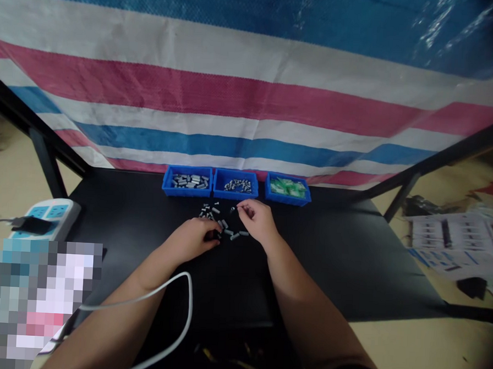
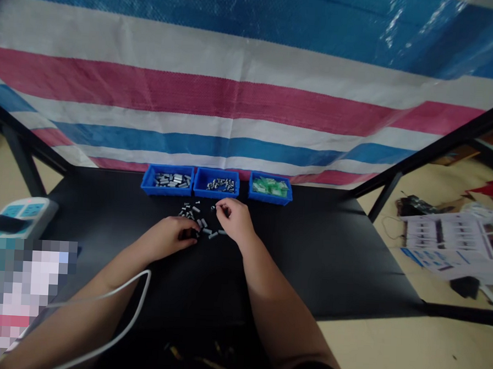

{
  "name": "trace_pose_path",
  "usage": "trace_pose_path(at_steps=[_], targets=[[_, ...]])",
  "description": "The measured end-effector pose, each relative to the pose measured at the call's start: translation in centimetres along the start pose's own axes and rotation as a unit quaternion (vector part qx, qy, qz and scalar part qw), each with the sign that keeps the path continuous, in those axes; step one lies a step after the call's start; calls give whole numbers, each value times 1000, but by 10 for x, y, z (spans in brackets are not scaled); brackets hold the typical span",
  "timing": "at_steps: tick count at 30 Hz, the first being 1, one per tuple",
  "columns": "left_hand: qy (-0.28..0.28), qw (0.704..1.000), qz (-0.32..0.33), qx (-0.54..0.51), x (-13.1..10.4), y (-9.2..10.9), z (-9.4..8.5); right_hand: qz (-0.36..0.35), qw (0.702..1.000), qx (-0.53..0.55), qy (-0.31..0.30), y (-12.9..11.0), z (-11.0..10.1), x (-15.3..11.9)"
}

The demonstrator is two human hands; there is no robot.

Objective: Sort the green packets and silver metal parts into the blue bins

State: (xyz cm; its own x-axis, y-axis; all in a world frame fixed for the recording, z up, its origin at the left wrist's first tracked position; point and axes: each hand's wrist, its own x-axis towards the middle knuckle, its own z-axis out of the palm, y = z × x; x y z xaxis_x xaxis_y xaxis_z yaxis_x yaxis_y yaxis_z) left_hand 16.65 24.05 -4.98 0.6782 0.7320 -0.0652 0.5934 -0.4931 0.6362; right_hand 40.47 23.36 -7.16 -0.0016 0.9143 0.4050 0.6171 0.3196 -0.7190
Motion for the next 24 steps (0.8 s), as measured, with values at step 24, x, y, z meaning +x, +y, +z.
trace_pose_path(at_steps=[24], targets=[[40,999,36,5,-5,11,-2,-76,996,24,-40,-13,0,-3]])
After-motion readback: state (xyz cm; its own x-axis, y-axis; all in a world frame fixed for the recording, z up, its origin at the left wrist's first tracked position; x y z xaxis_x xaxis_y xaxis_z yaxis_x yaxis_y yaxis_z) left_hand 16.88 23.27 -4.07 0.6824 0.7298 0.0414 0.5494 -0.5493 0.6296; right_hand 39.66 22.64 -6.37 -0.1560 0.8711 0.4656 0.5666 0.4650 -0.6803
